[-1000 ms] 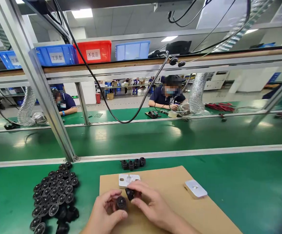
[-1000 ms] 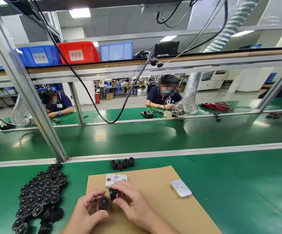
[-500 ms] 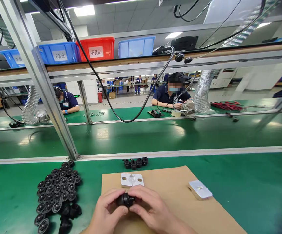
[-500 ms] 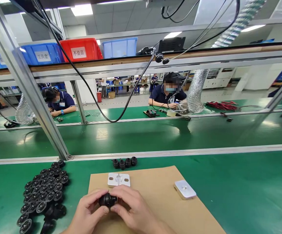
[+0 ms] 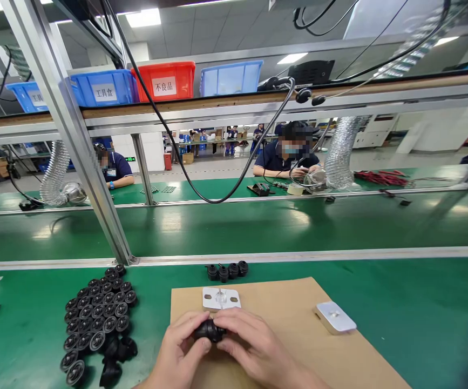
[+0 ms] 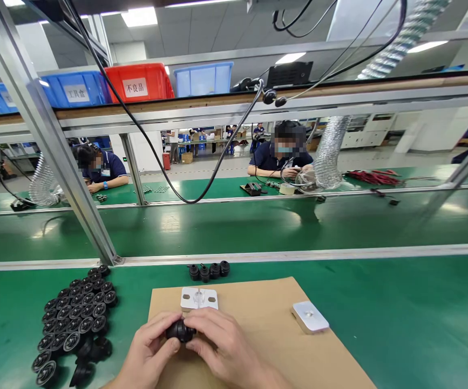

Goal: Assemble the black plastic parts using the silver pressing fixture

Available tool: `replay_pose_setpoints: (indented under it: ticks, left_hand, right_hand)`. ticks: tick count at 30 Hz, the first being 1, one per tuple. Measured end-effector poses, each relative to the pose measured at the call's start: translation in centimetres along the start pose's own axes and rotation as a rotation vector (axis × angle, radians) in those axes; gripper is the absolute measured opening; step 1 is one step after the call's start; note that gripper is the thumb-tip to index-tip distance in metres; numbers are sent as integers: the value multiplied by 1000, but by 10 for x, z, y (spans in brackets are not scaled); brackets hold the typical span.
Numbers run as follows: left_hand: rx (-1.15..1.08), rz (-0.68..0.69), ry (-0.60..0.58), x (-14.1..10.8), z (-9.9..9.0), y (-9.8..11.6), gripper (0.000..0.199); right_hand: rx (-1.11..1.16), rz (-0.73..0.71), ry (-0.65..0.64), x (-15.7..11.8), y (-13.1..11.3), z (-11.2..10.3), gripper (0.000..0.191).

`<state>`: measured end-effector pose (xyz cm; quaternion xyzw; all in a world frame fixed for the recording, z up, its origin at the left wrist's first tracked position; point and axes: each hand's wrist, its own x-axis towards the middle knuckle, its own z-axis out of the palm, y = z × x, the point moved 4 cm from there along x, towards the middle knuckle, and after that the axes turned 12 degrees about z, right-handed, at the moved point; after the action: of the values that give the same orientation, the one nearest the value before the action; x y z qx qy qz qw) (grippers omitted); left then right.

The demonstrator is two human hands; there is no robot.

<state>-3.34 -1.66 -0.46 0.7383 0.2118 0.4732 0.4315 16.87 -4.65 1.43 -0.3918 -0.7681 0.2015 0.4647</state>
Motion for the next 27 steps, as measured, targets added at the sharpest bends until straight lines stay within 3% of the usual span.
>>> replay_pose_setpoints:
  ticks: [10, 16, 23, 27]
  left_hand:
    - [8, 1, -38, 1, -1, -1, 36]
    - [55, 60, -73, 5, 0, 8, 34]
    - [46, 34, -74, 2, -1, 5, 37]
    - [56, 76, -71, 3, -1, 8, 35]
  right_hand:
    - [-61, -69, 8, 1, -6, -1, 30]
    - [-164, 53, -21, -3, -3, 1, 24]
    - [-352, -187, -67, -2, -17, -1, 29]
    - [-352, -130, -57, -3, -16, -1, 19]
